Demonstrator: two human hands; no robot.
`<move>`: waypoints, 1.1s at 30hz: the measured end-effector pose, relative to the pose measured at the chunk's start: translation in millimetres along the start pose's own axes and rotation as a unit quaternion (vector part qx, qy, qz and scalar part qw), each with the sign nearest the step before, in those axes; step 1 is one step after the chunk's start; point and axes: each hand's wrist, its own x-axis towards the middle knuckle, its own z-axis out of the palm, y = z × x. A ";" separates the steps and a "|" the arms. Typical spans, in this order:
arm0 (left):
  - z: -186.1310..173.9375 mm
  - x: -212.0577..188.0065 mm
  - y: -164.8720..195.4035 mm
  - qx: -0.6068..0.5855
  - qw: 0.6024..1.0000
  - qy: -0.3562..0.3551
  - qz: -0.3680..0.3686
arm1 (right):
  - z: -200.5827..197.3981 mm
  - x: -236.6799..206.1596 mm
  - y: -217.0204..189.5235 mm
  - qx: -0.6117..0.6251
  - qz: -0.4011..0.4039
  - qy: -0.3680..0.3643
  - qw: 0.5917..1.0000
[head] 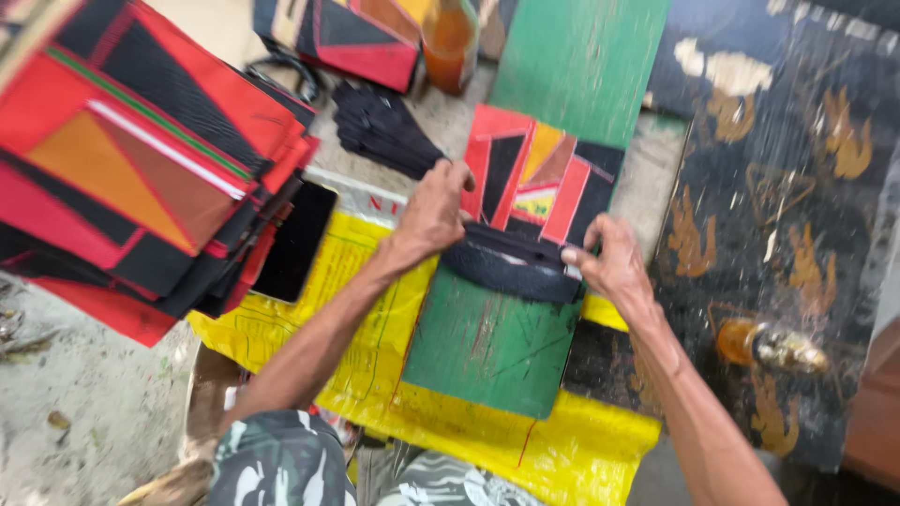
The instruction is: The person assembles colorful patchwork fabric pouches at a workbench, inserting and aligning zippers into the top opening of each pouch and pressing the edges down. They apply glue from a small jar to a pouch, then stack the finished pouches together on the table.
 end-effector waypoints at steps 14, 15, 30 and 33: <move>-233.0 -126.5 132.9 0.008 0.950 0.268 0.157 | -30.8 -193.8 -3.6 0.146 0.107 0.189 0.965; -266.7 -157.3 133.8 0.021 0.953 0.273 0.129 | -24.2 -207.8 12.0 0.118 0.106 0.195 0.968; -244.7 -155.6 89.6 0.165 0.958 0.194 0.130 | -112.4 -260.4 71.5 -0.026 0.012 0.432 0.901; -96.3 -137.5 126.7 -0.345 0.906 0.193 0.151 | -147.0 -228.7 92.4 0.188 0.044 0.476 0.858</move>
